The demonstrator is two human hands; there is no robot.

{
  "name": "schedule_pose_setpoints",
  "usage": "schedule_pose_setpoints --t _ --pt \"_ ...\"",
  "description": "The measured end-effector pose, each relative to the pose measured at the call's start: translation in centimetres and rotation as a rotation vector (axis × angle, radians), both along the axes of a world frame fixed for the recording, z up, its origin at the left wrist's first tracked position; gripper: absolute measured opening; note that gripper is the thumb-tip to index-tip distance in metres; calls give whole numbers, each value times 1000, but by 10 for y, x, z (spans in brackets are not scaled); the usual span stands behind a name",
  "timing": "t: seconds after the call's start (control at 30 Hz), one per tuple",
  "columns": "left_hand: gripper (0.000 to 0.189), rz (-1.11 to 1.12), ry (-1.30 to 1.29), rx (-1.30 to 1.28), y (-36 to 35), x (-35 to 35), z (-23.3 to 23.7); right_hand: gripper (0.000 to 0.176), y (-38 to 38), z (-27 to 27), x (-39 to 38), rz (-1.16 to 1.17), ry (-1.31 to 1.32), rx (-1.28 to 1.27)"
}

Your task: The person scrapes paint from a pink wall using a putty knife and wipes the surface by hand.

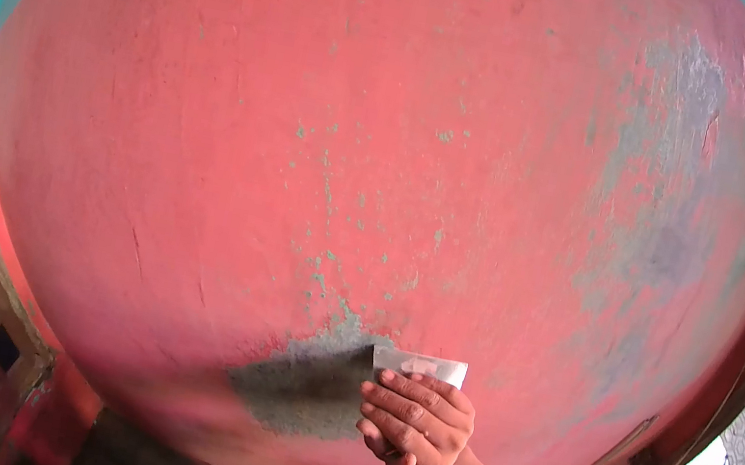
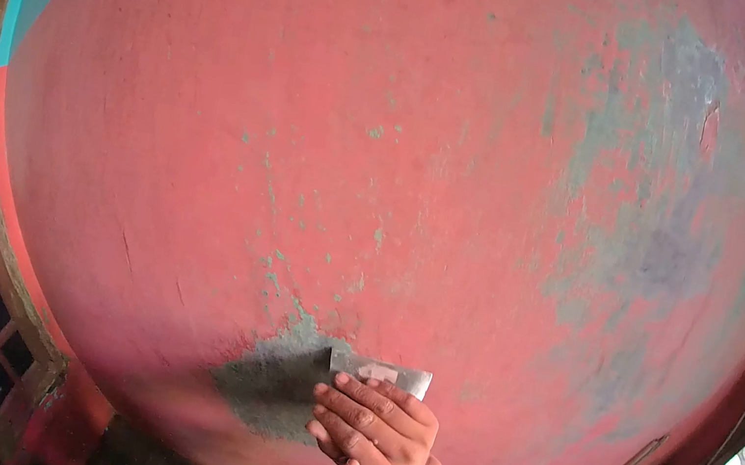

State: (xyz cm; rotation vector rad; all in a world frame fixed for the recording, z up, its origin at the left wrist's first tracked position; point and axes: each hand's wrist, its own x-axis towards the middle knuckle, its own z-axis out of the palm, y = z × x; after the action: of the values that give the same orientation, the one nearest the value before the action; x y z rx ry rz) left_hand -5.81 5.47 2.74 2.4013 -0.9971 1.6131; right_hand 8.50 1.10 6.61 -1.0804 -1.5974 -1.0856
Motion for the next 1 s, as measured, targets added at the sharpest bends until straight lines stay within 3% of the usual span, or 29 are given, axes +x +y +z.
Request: schedule_pose_setpoints --t 0.13,0.3,0.47,0.57,0.7,0.77,0.83,0.9,1.0 --pt "11 175 -87 354 14 4 -12 9 -5 -18 3 -70 -29 -14" --pt "9 47 56 76 6 -1 -20 10 -4 -16 2 -51 -57 -8" --pt "20 -85 44 -133 -9 7 -4 10 -5 -12 5 -10 -63 -8" --pt "19 -10 25 -105 -7 9 -11 10 -5 -17 8 -35 -62 -18" --pt "17 47 96 123 2 1 -3 12 -5 -20 6 -54 -60 -6" --pt "15 45 -54 317 23 11 -13 13 -2 -15 9 -48 -124 23" --pt "15 39 -64 285 25 11 -19 14 1 -14 9 -37 -125 45" --pt "15 33 67 20 3 -3 -3 14 0 -14 6 -34 -100 49" --pt "16 36 28 -15 -4 -4 16 14 -1 -12 2 -42 -38 40"
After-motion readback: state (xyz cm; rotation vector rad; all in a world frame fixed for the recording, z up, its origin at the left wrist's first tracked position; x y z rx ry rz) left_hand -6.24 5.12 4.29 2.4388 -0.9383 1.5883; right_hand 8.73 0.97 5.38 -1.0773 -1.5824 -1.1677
